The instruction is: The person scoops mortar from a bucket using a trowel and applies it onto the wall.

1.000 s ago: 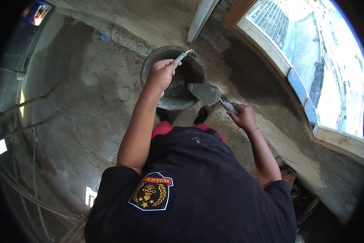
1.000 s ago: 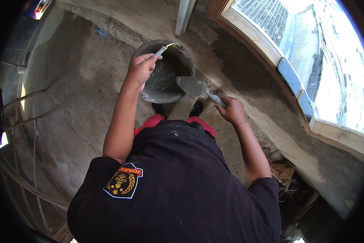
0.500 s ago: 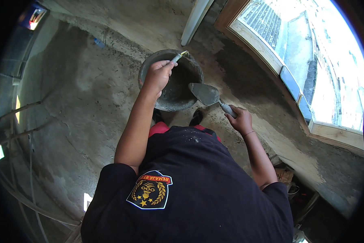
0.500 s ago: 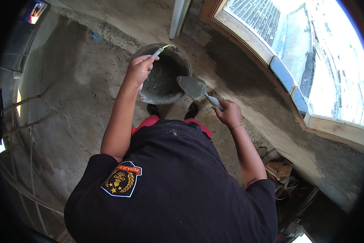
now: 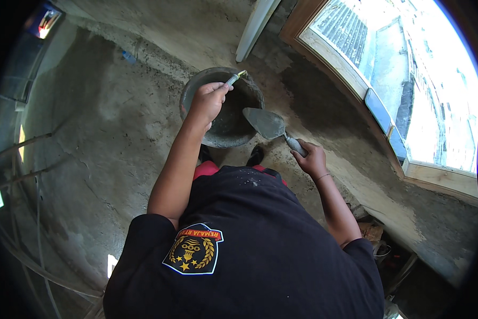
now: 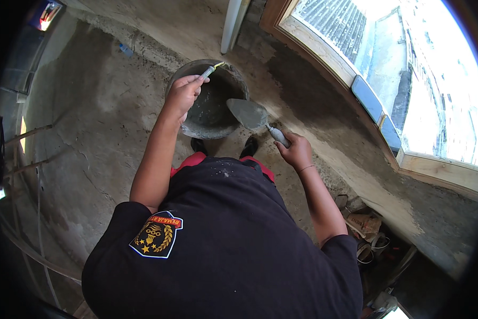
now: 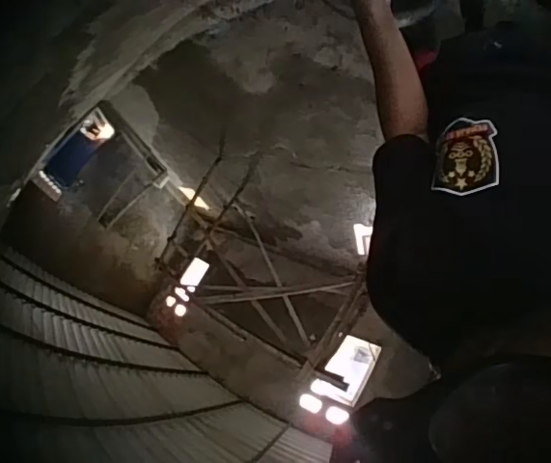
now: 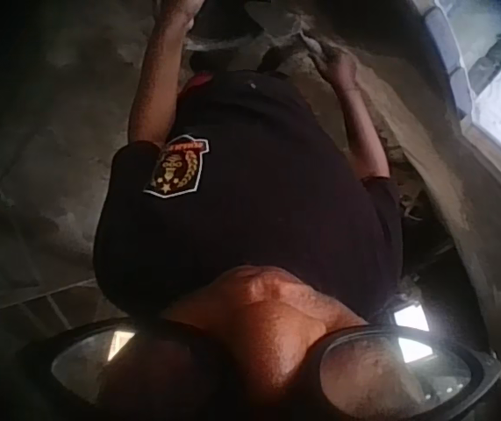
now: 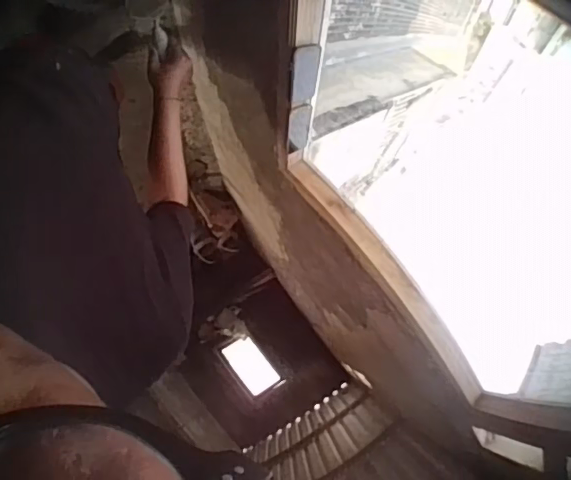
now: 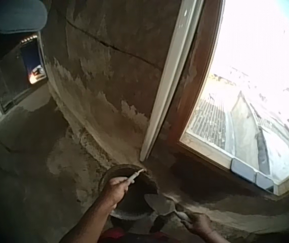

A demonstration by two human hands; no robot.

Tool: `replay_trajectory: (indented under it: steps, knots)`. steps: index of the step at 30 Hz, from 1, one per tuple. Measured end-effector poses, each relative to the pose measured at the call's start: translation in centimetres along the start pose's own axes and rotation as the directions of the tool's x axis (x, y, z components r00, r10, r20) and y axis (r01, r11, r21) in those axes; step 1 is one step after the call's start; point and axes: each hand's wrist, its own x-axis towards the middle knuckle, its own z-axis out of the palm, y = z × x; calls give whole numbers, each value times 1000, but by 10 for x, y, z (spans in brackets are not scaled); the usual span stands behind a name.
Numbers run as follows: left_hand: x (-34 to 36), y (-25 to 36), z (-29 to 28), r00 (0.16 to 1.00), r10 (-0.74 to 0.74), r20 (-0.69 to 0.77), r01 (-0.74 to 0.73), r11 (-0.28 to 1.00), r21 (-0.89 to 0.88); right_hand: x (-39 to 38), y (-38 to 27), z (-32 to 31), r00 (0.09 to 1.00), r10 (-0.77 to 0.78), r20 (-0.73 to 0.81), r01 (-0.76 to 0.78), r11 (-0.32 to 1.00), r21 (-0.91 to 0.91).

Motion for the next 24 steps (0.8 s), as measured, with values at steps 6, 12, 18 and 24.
replay_trajectory:
  steps: [6,12,18,24]
  knots:
    - [1,-4,-1,999,-33,-5,33,999,-29,0,-6,5,1000,29,-2,-29,999,-28]
    - [4,-9,-2,1000,-25,-7,25,999,-38,2,0,10,999,37,-4,-37,999,-20]
    - [5,-9,3,998,-52,-19,51,997,-50,8,0,10,996,82,27,-81,996,-20]
    - [7,-11,5,998,-61,-28,59,997,-40,10,8,16,997,77,28,-76,996,-49]
